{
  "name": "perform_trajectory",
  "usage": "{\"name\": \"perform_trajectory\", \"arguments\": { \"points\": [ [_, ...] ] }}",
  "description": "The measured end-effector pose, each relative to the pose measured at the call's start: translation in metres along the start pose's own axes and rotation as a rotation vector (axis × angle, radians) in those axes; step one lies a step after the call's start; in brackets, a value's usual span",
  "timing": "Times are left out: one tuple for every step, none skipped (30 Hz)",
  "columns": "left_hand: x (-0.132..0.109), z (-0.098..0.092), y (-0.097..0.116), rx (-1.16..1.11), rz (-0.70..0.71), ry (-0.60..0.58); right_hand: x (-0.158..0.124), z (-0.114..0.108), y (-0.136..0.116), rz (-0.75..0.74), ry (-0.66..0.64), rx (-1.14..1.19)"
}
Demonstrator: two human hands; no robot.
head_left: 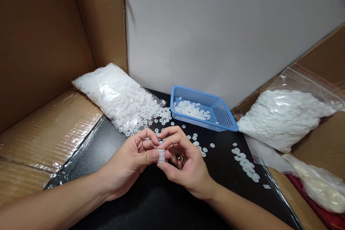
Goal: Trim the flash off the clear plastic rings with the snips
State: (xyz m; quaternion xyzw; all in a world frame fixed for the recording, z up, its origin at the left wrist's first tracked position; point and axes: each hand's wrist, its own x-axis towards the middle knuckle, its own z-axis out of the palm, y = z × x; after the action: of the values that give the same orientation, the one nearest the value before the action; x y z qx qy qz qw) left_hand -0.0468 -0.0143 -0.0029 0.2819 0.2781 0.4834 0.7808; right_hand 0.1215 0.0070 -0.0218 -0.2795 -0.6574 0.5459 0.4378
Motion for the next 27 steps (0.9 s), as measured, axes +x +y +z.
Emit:
{"name": "perform_trajectory", "arguments": {
  "points": [
    [0.0000,-0.0002,-0.0001,0.012,0.005,0.007,0.0003,-0.0001,0.0002,-0.004,0.000,-0.009],
    [0.0001,-0.0004,-0.0002,0.025,0.010,0.016,0.0006,-0.0002,0.0005,-0.009,-0.001,-0.016],
    [0.0003,-0.0005,-0.0001,0.038,0.015,0.025,0.0008,-0.0004,0.0008,-0.015,-0.002,-0.020],
    [0.0005,-0.0004,0.0002,0.047,0.020,0.031,0.0010,-0.0007,0.0012,-0.018,-0.002,-0.023],
    [0.0007,-0.0002,0.0006,0.049,0.024,0.033,0.0011,-0.0011,0.0015,-0.018,-0.003,-0.024],
    [0.0010,0.0001,0.0011,0.047,0.027,0.030,0.0011,-0.0015,0.0019,-0.018,-0.003,-0.021],
    [0.0012,0.0005,0.0017,0.043,0.028,0.023,0.0011,-0.0020,0.0021,-0.016,-0.003,-0.016],
    [0.0014,0.0009,0.0023,0.042,0.029,0.015,0.0010,-0.0025,0.0023,-0.014,-0.002,-0.008],
    [0.0016,0.0012,0.0029,0.048,0.028,0.007,0.0011,-0.0030,0.0023,-0.015,-0.003,-0.003],
    [0.0016,0.0014,0.0034,0.057,0.027,0.002,0.0012,-0.0034,0.0021,-0.018,-0.005,0.000],
    [0.0017,0.0014,0.0039,0.067,0.026,0.002,0.0013,-0.0038,0.0019,-0.021,-0.008,0.001],
    [0.0017,0.0013,0.0043,0.076,0.024,0.003,0.0015,-0.0040,0.0015,-0.022,-0.010,-0.002],
    [0.0017,0.0010,0.0046,0.083,0.022,0.005,0.0017,-0.0042,0.0011,-0.022,-0.013,-0.004],
    [0.0017,0.0007,0.0048,0.088,0.022,0.008,0.0019,-0.0043,0.0008,-0.021,-0.016,-0.006],
    [0.0018,0.0004,0.0050,0.093,0.023,0.011,0.0020,-0.0044,0.0006,-0.021,-0.020,-0.007],
    [0.0018,0.0002,0.0051,0.100,0.023,0.013,0.0020,-0.0044,0.0006,-0.022,-0.023,-0.006],
    [0.0018,0.0001,0.0052,0.108,0.025,0.017,0.0020,-0.0045,0.0008,-0.024,-0.028,-0.007],
    [0.0018,0.0001,0.0053,0.115,0.029,0.021,0.0020,-0.0046,0.0012,-0.027,-0.031,-0.009],
    [0.0018,0.0002,0.0054,0.121,0.032,0.026,0.0020,-0.0047,0.0017,-0.028,-0.036,-0.012],
    [0.0017,0.0004,0.0055,0.127,0.034,0.029,0.0020,-0.0049,0.0022,-0.027,-0.039,-0.015],
    [0.0015,0.0006,0.0057,0.130,0.036,0.032,0.0021,-0.0050,0.0027,-0.027,-0.043,-0.017],
    [0.0014,0.0007,0.0058,0.133,0.038,0.033,0.0022,-0.0051,0.0030,-0.027,-0.046,-0.019],
    [0.0013,0.0008,0.0059,0.138,0.039,0.033,0.0024,-0.0052,0.0031,-0.027,-0.049,-0.019],
    [0.0011,0.0008,0.0060,0.145,0.036,0.036,0.0026,-0.0053,0.0030,-0.027,-0.050,-0.019],
    [0.0010,0.0007,0.0062,0.152,0.033,0.042,0.0029,-0.0053,0.0027,-0.026,-0.049,-0.020],
    [0.0009,0.0005,0.0063,0.158,0.031,0.050,0.0031,-0.0054,0.0023,-0.024,-0.047,-0.021],
    [0.0008,0.0003,0.0065,0.161,0.029,0.056,0.0032,-0.0055,0.0020,-0.020,-0.046,-0.018]
  ]
}}
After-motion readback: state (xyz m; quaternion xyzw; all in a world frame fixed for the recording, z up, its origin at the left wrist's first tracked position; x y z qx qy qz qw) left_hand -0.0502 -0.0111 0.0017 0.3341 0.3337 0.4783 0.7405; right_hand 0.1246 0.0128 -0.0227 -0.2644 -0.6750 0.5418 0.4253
